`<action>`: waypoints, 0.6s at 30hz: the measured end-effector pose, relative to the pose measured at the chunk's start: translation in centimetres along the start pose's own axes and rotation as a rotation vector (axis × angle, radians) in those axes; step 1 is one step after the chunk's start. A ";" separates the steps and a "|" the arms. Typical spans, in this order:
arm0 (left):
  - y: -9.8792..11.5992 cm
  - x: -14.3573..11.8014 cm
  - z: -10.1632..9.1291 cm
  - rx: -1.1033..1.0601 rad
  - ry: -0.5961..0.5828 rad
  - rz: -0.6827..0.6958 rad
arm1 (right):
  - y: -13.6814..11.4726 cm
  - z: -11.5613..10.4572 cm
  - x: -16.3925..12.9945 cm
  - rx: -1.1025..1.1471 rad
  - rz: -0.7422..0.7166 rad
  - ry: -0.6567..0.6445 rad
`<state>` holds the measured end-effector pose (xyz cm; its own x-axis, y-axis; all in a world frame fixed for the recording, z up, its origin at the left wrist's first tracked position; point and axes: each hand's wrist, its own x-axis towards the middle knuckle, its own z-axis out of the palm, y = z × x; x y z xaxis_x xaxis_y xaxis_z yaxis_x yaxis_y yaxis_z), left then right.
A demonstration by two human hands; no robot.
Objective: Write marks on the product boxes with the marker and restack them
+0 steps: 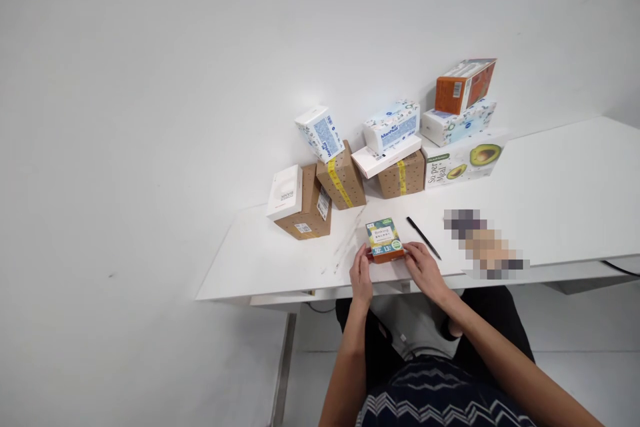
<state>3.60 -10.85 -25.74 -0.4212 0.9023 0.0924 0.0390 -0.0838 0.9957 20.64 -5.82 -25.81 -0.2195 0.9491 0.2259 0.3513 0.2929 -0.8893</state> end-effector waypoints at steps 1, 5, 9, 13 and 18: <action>0.0 0.0 0.0 0.003 0.000 0.001 | 0.0 0.0 0.0 0.003 0.009 0.001; 0.1 0.1 0.0 0.059 -0.012 0.031 | 0.2 0.0 -0.4 0.057 0.087 -0.029; 0.3 0.1 -0.1 0.134 -0.035 0.054 | 0.3 -0.1 -0.6 0.100 0.094 -0.050; 0.4 0.2 -0.3 0.159 -0.065 0.102 | 0.2 -0.4 -0.7 0.086 0.049 -0.059; 0.6 0.3 -0.6 0.108 -0.051 0.111 | -0.4 -1.1 -0.9 0.130 0.047 -0.118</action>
<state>2.98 -10.91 -25.13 -0.3626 0.9104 0.1991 0.1811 -0.1408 0.9733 21.74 -6.68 -25.26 -0.3140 0.9388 0.1418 0.2445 0.2242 -0.9434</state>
